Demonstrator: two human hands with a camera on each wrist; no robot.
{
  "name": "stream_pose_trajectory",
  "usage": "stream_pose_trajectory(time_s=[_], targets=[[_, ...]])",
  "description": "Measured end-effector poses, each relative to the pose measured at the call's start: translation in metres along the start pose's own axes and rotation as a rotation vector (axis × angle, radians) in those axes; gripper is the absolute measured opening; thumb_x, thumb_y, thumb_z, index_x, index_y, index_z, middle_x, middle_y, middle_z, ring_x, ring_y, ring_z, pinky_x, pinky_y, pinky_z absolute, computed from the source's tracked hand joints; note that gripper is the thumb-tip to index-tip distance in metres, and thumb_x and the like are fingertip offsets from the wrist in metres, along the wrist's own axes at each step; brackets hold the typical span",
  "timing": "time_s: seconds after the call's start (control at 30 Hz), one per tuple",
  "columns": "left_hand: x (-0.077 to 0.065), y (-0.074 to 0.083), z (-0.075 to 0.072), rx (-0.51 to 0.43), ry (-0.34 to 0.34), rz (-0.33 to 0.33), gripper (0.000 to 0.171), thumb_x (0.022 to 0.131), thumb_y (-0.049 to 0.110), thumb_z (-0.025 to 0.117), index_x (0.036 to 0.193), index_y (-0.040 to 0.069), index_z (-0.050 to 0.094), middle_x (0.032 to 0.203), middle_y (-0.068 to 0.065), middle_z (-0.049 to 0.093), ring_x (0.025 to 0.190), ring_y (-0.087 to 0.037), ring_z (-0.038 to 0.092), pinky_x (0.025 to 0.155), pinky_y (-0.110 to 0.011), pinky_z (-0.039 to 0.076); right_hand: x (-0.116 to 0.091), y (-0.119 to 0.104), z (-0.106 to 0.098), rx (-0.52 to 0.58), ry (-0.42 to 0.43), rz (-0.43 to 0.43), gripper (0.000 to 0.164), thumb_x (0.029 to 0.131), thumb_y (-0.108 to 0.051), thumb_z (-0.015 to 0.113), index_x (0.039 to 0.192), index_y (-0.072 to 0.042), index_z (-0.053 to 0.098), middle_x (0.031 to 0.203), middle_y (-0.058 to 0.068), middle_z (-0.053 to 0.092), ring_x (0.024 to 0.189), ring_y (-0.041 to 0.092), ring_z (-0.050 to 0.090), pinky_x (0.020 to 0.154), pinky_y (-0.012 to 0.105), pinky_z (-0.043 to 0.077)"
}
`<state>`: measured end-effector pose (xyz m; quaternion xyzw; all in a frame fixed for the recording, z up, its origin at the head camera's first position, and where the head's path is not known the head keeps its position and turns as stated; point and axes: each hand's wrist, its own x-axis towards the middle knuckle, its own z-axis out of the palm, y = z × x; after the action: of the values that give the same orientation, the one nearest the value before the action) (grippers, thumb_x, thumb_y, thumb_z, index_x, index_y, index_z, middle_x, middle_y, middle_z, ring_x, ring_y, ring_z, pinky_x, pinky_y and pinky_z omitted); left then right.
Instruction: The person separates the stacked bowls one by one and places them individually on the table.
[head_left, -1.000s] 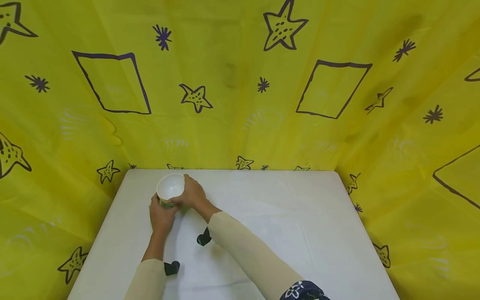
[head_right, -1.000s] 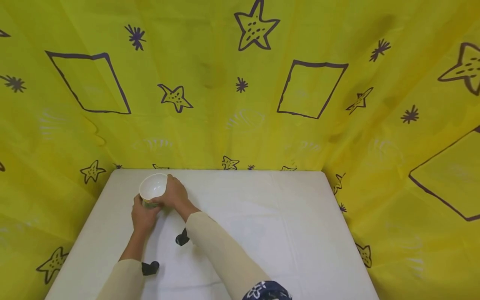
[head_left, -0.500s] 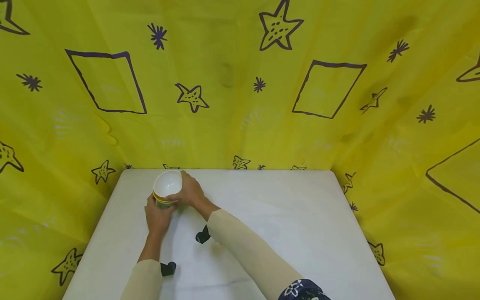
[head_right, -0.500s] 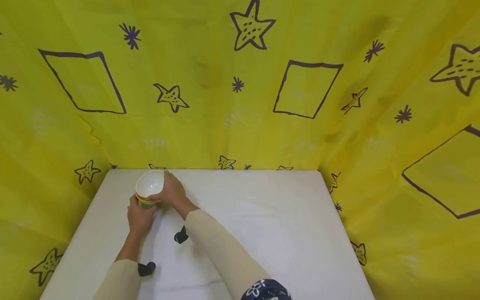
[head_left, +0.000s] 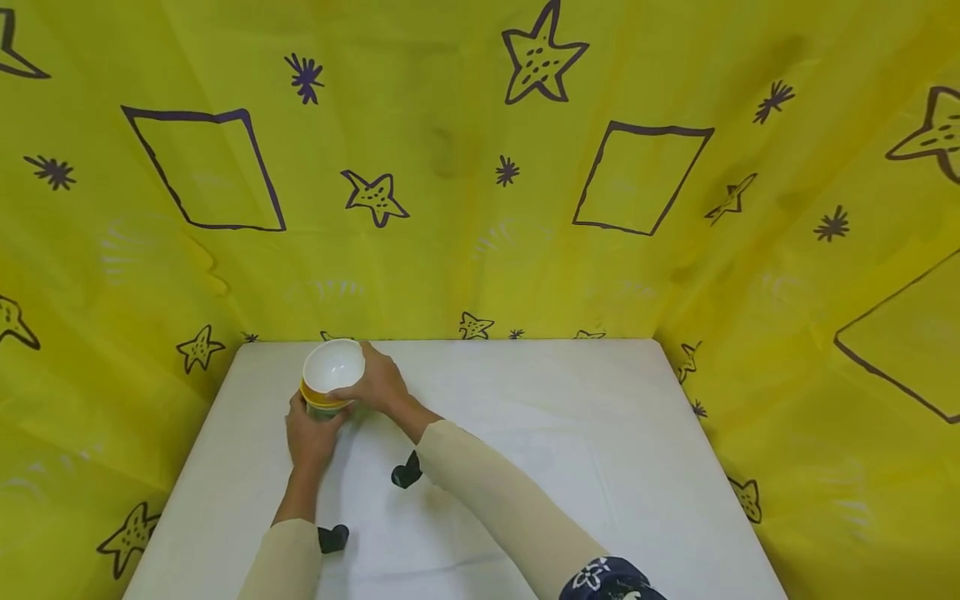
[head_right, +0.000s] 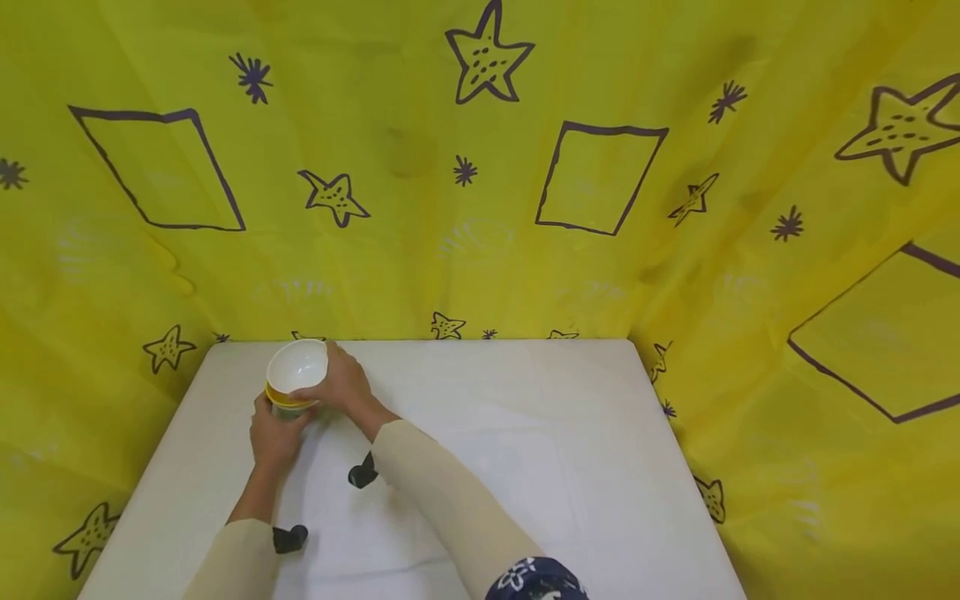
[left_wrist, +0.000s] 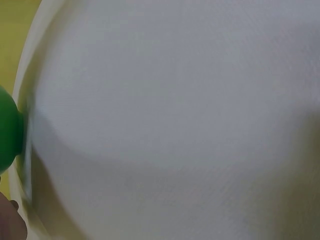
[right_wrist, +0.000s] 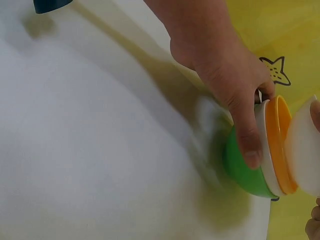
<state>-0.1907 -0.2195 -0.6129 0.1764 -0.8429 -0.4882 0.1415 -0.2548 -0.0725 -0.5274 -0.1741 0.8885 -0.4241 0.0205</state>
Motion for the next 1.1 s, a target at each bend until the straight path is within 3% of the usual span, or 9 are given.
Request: stream_pose_trajectory(time_s=[0.53, 0.73, 1.1], targets=[[-0.005, 0.009, -0.003, 0.068, -0.062, -0.07, 0.107, 0.087, 0.038, 0.088, 0.161, -0.002, 0.023, 0.161, -0.032, 0.036, 0.146, -0.051, 0.036, 0.12, -0.064, 0.027, -0.002, 0.029, -0.024, 0.074, 0.139, 0.066, 0.09, 0.072, -0.043, 0.098, 0.144, -0.009, 0.055, 0.132, 0.007, 0.069, 0.115, 0.02, 0.065, 0.093, 0.029, 0.057], [-0.004, 0.002, -0.004, 0.055, -0.069, -0.065, 0.105, 0.089, 0.034, 0.087, 0.163, -0.001, 0.021, 0.163, -0.03, 0.034, 0.149, -0.05, 0.033, 0.121, -0.065, 0.025, -0.006, 0.031, -0.025, 0.077, 0.155, 0.087, 0.091, 0.073, -0.042, 0.098, 0.145, -0.008, 0.055, 0.132, 0.008, 0.069, 0.116, 0.021, 0.066, 0.094, 0.03, 0.057], [-0.005, 0.005, -0.003, 0.058, -0.059, -0.049, 0.104, 0.088, 0.03, 0.088, 0.162, -0.001, 0.022, 0.163, -0.03, 0.035, 0.149, -0.049, 0.035, 0.123, -0.062, 0.024, -0.014, 0.048, -0.024, 0.061, 0.2, 0.089, 0.092, 0.072, -0.039, 0.099, 0.145, -0.006, 0.055, 0.133, 0.011, 0.069, 0.118, 0.024, 0.066, 0.098, 0.034, 0.056]])
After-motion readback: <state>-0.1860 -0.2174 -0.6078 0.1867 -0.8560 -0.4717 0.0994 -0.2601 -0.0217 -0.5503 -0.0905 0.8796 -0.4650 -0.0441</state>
